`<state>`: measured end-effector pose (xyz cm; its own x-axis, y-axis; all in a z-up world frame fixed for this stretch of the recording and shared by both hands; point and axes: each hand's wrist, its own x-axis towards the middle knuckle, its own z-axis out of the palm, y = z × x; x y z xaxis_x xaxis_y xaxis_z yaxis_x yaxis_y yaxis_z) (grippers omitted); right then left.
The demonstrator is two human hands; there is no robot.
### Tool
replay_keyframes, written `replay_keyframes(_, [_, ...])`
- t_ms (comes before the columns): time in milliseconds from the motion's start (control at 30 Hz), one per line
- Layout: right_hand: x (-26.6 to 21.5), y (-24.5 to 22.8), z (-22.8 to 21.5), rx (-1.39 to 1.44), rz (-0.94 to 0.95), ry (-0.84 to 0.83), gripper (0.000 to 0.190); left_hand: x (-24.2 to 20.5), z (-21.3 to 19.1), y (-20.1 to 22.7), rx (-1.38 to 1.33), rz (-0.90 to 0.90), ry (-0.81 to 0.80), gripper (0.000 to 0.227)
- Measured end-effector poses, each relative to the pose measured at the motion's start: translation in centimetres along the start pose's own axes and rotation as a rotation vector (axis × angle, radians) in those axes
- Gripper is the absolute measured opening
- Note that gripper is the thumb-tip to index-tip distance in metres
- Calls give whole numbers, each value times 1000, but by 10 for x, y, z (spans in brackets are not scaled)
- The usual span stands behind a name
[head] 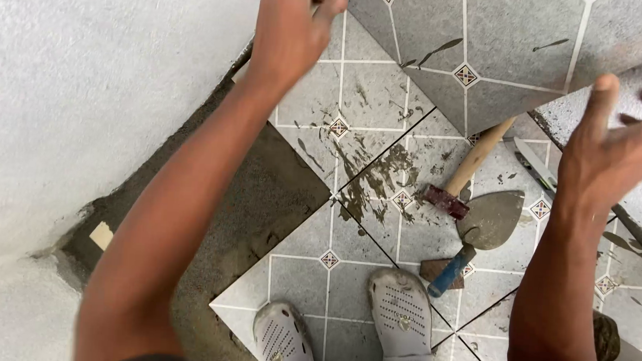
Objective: The person is laying ceramic tiles on a floor using mortar and spacers.
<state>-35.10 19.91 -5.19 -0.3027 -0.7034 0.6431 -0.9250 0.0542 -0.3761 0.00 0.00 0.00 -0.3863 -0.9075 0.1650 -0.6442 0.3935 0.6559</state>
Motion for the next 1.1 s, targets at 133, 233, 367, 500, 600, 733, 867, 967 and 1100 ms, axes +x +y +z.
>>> replay_keyframes(133, [-5,-96,-43,187,89,137,57,-101,-13,-13,-44,-102,-119,65])
replay_keyframes(233, [-21,-188,-32,667,-29,334,56,-146,3,7,-510,-521,-239,64])
replay_keyframes(367, [-71,-219,15,143,-410,-604,101,-176,24,33,-847,-507,-319,66])
replay_keyframes(500, [-100,-198,21,280,-208,-671,88,-210,47,0,-420,-422,-334,51])
replay_keyframes(600, [-107,-180,13,227,-65,-702,66,-234,81,-45,-161,-494,-320,37])
replay_keyframes(733, [-111,-169,2,245,55,-717,38,-259,127,-90,-222,-399,-95,17])
replay_keyframes(867, [-113,-169,2,302,74,-672,31,-256,136,-92,-187,-513,-150,15])
replay_keyframes(967, [-112,-172,5,353,13,-644,29,-256,142,-97,-169,-529,-164,16])
replay_keyframes(1100, [-109,-173,12,384,-1,-682,28,-251,139,-95,-191,-587,-190,15])
